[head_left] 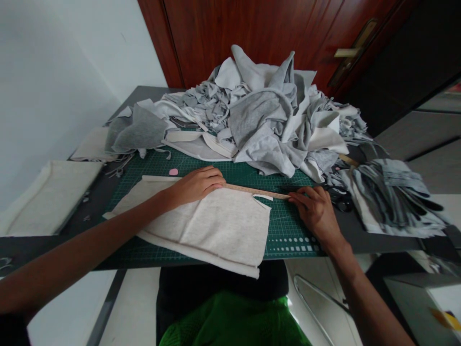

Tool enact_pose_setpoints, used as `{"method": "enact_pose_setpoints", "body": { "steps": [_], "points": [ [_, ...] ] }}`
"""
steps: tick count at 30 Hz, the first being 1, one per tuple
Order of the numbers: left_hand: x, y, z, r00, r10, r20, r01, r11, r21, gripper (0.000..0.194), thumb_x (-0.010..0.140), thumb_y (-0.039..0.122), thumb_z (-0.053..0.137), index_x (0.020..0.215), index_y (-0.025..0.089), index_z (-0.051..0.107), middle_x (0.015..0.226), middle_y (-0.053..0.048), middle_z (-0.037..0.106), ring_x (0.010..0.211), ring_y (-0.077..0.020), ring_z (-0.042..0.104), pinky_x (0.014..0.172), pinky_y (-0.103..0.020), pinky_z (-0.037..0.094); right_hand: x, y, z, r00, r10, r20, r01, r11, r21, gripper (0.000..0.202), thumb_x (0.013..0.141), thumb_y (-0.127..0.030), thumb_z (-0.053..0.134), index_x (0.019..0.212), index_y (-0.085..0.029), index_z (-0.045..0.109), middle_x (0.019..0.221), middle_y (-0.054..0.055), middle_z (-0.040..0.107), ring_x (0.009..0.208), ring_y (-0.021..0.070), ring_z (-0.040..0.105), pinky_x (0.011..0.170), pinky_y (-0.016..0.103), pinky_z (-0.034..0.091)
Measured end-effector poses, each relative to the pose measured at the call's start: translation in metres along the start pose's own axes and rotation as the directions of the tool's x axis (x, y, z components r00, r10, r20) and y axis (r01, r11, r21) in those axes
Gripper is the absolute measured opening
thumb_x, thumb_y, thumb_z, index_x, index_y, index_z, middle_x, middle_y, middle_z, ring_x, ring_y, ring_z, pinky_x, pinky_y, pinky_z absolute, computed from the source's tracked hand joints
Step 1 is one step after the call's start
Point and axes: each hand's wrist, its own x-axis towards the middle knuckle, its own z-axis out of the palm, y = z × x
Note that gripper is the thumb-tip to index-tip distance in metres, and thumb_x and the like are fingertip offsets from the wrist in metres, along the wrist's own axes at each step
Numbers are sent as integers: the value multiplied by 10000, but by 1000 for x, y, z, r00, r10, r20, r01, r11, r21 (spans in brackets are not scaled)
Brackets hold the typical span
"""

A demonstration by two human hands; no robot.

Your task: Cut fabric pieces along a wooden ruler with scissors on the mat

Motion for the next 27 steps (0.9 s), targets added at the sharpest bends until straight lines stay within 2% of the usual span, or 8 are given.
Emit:
{"method": "enact_pose_setpoints", "body": {
  "steps": [7,14,18,21,24,26,27],
  "points": [
    [-6,-5,5,998,-60,-37,59,998,-15,354,1174,332,477,1279,220,796,1145,-102,759,1100,-222,682,992,-340,553,-3,5,7,1000,5,30,-8,996,84,356,1146,-363,507,1163,-231,838,1028,117,758,939,292,601,826,446,480],
    [8,-13,-4,997,7,72,0,996,-89,336,1164,268,465,1226,202,788,1133,-94,762,1088,-209,704,995,-319,540,-6,9,8,999,0,36,-3,997,82,354,1142,-362,515,1171,-225,841,1047,124,762,931,290,602,829,455,484],
    [18,-6,-4,992,43,120,-42,999,-8,348,1162,261,439,1205,192,778,1129,-95,751,1066,-215,684,986,-326,534,-6,4,9,999,-11,32,9,997,80,364,1147,-369,516,1174,-209,841,1049,129,766,916,285,598,815,447,481],
    [18,2,5,998,-5,70,-2,995,99,341,1163,296,453,1197,198,777,1119,-93,745,1055,-225,670,974,-338,533,-5,7,3,999,-28,45,24,996,82,352,1143,-389,522,1169,-242,841,1053,116,764,923,283,603,815,438,479],
    [14,6,12,999,-50,-5,50,994,98,348,1170,332,461,1174,200,783,1081,-86,742,1032,-222,675,922,-327,538,-9,34,-12,1000,2,6,-2,997,73,367,1153,-411,485,1179,-268,822,1090,115,748,1002,299,638,879,456,496],
    [10,5,14,999,-31,-25,32,999,42,348,1171,338,468,1170,210,791,1066,-81,747,1018,-218,681,894,-321,543,-16,65,-24,990,105,-98,-101,994,42,397,1163,-385,416,1231,-249,783,1144,143,735,1072,322,661,945,490,512],
    [9,4,14,1000,-8,-30,9,1000,12,346,1171,333,470,1171,213,794,1064,-81,751,1012,-217,683,890,-320,546,-21,82,-30,987,116,-113,-116,993,7,394,1157,-390,414,1253,-236,764,1151,161,732,1083,340,668,952,510,519]
  ]
}}
